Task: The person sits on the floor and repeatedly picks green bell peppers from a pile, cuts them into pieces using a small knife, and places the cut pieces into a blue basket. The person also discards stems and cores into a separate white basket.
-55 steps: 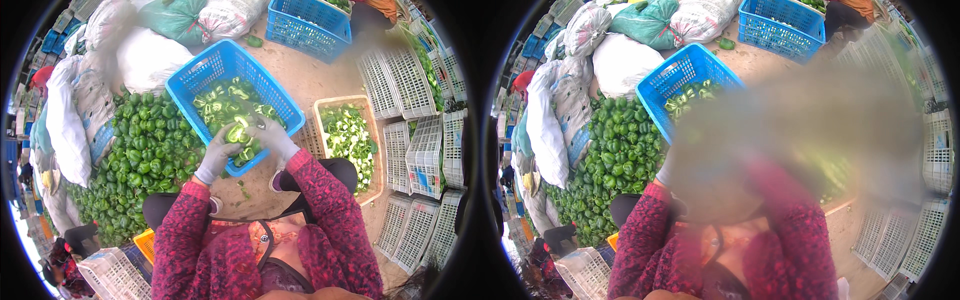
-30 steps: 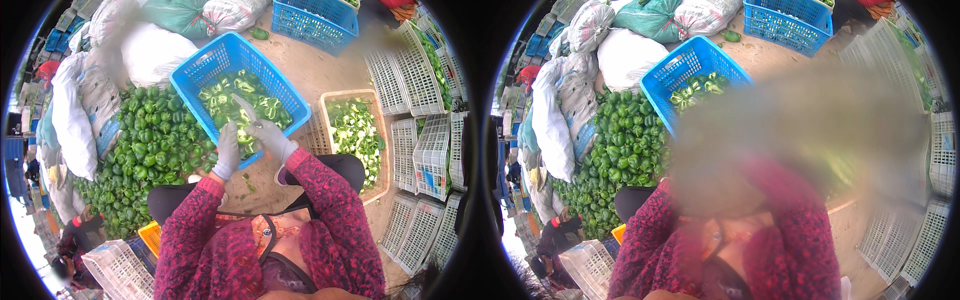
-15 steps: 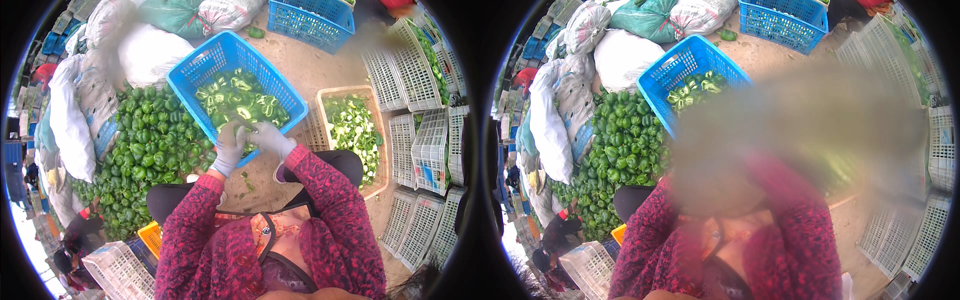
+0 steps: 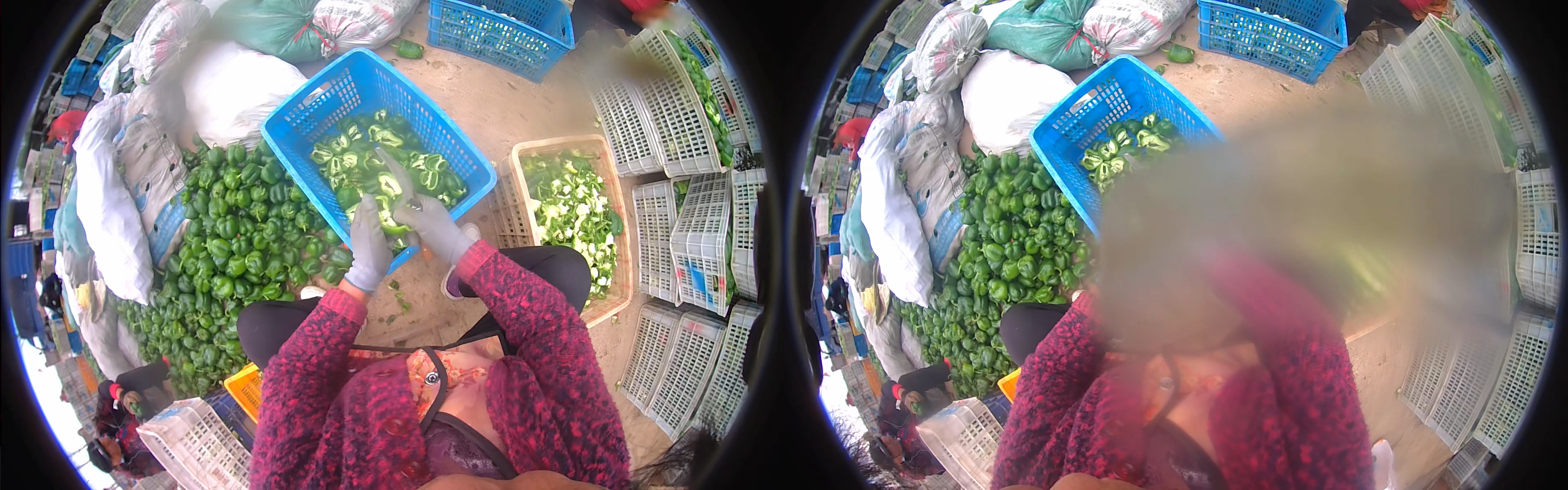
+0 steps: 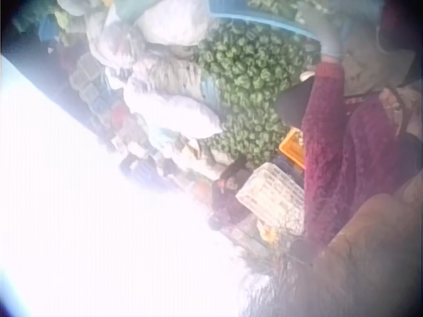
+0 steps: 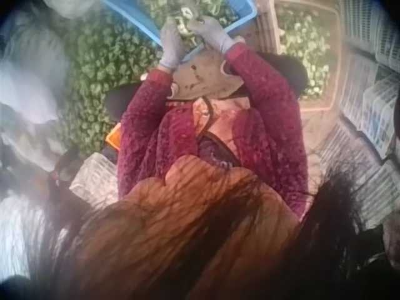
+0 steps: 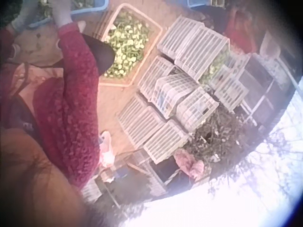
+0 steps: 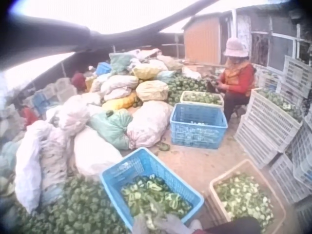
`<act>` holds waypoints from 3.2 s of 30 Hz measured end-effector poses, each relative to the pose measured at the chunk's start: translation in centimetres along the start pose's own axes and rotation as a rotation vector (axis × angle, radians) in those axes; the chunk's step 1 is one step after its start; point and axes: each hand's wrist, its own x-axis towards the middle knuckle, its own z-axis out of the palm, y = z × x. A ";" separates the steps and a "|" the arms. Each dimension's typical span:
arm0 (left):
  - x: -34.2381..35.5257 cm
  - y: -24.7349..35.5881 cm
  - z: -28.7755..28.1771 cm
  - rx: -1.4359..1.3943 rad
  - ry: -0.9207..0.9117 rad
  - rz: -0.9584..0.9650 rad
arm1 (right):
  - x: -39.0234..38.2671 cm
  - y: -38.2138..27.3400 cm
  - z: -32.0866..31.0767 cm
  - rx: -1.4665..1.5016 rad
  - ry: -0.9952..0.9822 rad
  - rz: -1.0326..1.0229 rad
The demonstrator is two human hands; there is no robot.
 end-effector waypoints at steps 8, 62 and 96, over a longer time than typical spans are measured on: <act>4.2 -0.9 -1.1 -0.193 0.180 -0.301 | -6.2 -9.0 -10.8 -0.019 0.588 -0.547; 1.1 4.8 -3.6 0.750 0.000 0.563 | -1.6 1.6 2.9 -1.078 0.275 -0.432; 4.6 -1.3 -3.4 0.569 -0.035 0.486 | 0.8 6.7 2.6 -0.706 0.272 -0.069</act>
